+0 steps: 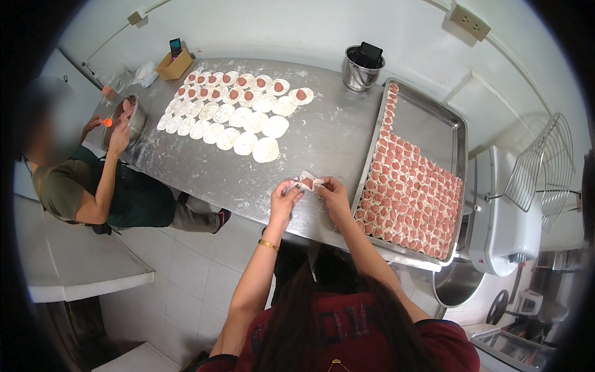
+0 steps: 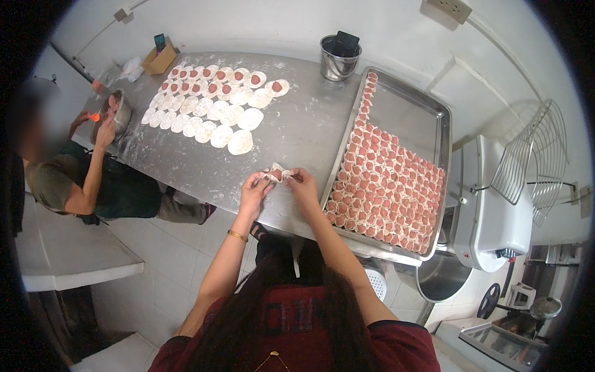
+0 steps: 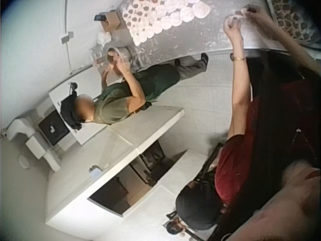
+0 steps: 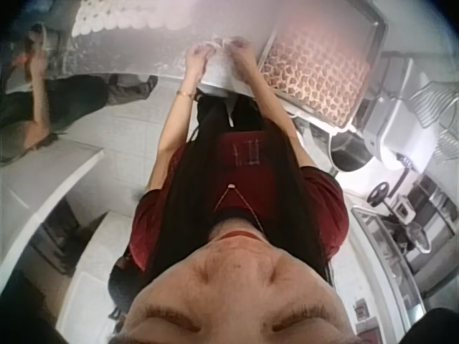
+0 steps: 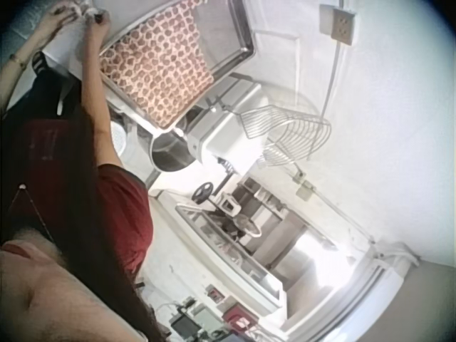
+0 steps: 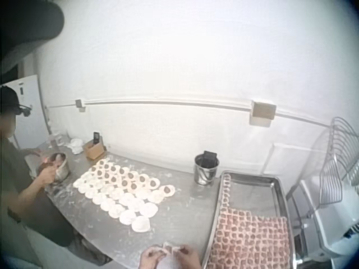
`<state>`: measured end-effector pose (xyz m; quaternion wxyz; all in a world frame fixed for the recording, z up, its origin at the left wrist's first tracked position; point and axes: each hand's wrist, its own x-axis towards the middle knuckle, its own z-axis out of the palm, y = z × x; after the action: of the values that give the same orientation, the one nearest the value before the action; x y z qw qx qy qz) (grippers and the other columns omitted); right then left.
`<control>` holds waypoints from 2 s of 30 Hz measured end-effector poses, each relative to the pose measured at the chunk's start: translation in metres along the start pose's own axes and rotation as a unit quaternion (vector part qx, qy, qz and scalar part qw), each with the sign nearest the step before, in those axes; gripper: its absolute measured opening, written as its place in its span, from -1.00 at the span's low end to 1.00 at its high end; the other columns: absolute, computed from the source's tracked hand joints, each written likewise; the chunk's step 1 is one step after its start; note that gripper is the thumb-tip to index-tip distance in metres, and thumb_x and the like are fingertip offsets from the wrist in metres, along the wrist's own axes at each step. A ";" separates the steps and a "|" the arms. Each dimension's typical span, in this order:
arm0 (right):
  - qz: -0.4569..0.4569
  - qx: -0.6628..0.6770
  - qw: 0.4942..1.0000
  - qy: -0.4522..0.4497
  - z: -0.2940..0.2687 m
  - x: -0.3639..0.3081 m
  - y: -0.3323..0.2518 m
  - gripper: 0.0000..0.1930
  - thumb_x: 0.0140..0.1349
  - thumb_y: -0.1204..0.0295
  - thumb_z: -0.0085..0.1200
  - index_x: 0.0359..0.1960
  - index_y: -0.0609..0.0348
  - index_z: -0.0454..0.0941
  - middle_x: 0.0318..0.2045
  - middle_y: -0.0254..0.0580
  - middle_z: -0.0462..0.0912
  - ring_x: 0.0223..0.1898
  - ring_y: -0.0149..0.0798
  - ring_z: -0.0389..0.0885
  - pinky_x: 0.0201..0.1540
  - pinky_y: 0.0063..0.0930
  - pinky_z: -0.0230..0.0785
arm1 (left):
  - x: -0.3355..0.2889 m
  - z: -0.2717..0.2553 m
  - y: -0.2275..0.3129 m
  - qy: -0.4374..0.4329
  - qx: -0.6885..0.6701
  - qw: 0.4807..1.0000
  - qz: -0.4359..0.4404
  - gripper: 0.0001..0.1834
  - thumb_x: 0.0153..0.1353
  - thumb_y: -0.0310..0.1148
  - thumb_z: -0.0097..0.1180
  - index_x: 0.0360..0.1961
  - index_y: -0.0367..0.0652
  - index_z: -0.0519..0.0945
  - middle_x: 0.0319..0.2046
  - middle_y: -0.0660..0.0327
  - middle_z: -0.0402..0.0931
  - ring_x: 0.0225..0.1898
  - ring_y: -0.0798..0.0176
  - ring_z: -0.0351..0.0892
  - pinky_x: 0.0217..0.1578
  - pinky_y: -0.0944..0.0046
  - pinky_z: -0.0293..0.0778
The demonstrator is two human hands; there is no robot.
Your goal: The person places a portion of meat filling onto round dough wrappers and folds them into dumplings. The finished dumplings are placed onto a metal tray. Another person is visible in the background also preparing dumplings.
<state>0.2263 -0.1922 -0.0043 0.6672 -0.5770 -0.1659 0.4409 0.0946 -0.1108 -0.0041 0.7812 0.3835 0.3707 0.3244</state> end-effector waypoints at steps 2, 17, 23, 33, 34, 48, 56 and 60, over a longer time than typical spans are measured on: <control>-0.005 0.049 0.999 -0.012 0.001 -0.002 -0.002 -0.76 0.11 0.60 0.13 -0.16 0.30 0.49 -0.27 -0.24 0.61 -0.22 -0.37 0.57 -0.15 -0.55 0.42 | -0.001 0.001 -0.001 0.007 -0.040 0.999 0.002 -0.92 0.26 -0.54 0.05 -0.23 -0.18 0.48 -0.15 0.22 0.51 -0.14 0.36 0.53 -0.12 0.34 0.55; -0.042 -0.234 0.970 -0.054 -0.019 -0.001 -0.014 -0.76 0.00 0.61 0.19 -0.23 0.32 0.56 -0.38 -0.26 0.62 -0.31 -0.42 0.58 -0.24 -0.55 0.43 | -0.020 0.002 0.008 -0.026 0.088 0.996 0.004 -0.70 0.16 -0.62 0.08 -0.05 -0.22 0.47 -0.16 0.21 0.51 -0.18 0.35 0.56 -0.15 0.32 0.54; -0.116 -0.321 0.937 -0.073 -0.022 -0.004 -0.006 -0.68 -0.14 0.62 0.21 -0.25 0.31 0.59 -0.36 -0.12 0.63 -0.32 -0.21 0.64 -0.18 -0.40 0.50 | -0.015 -0.006 -0.012 -0.012 0.391 0.899 0.196 -0.87 -0.04 -0.65 0.25 -0.44 -0.27 0.58 -0.28 0.15 0.59 -0.21 0.27 0.61 -0.30 0.34 0.53; -0.182 -0.460 0.864 -0.097 -0.022 0.007 -0.012 -0.73 -0.14 0.65 0.15 -0.30 0.29 0.59 -0.40 -0.04 0.60 -0.38 -0.09 0.61 -0.28 -0.35 0.46 | -0.018 0.014 -0.004 -0.034 0.441 0.883 0.157 -0.61 -0.08 -0.61 0.32 -0.18 -0.25 0.47 -0.35 -0.01 0.58 -0.37 0.11 0.67 -0.35 0.23 0.57; -0.184 -0.465 0.861 -0.095 -0.023 0.006 -0.012 -0.72 -0.15 0.65 0.15 -0.30 0.28 0.59 -0.39 -0.04 0.60 -0.37 -0.08 0.61 -0.28 -0.34 0.46 | -0.018 0.014 -0.003 -0.035 0.453 0.876 0.161 -0.56 -0.07 -0.61 0.32 -0.13 -0.24 0.46 -0.35 -0.02 0.58 -0.38 0.10 0.68 -0.35 0.24 0.58; -0.166 -0.456 0.857 -0.177 -0.019 0.002 -0.021 -0.67 -0.18 0.74 0.03 -0.28 0.28 0.57 -0.35 -0.04 0.59 -0.33 0.00 0.60 -0.21 -0.32 0.46 | -0.015 0.019 0.015 -0.105 0.510 0.844 0.131 -0.71 -0.13 -0.54 0.37 -0.33 -0.25 0.56 -0.48 0.03 0.62 -0.42 0.11 0.66 -0.39 0.22 0.52; -0.196 -0.463 0.854 -0.135 -0.025 -0.012 -0.022 -0.74 -0.14 0.71 0.02 -0.34 0.26 0.58 -0.35 0.02 0.57 -0.26 0.05 0.58 -0.18 -0.26 0.43 | -0.020 0.016 0.013 -0.100 0.516 0.835 0.163 -0.69 -0.18 -0.50 0.40 -0.42 -0.27 0.51 -0.55 0.06 0.57 -0.45 0.08 0.63 -0.39 0.20 0.51; -0.187 -0.466 0.854 -0.139 -0.019 -0.010 -0.014 -0.74 -0.14 0.71 0.02 -0.35 0.24 0.58 -0.33 0.01 0.58 -0.23 0.04 0.58 -0.16 -0.24 0.43 | -0.017 0.018 0.007 -0.089 0.512 0.841 0.153 -0.70 -0.18 -0.50 0.41 -0.42 -0.26 0.53 -0.53 0.07 0.59 -0.45 0.17 0.65 -0.40 0.25 0.52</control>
<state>0.2400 -0.2113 0.0061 0.3600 -0.7112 -0.5476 0.2546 0.0991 -0.1276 0.0156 0.4436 0.8077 0.3497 0.1689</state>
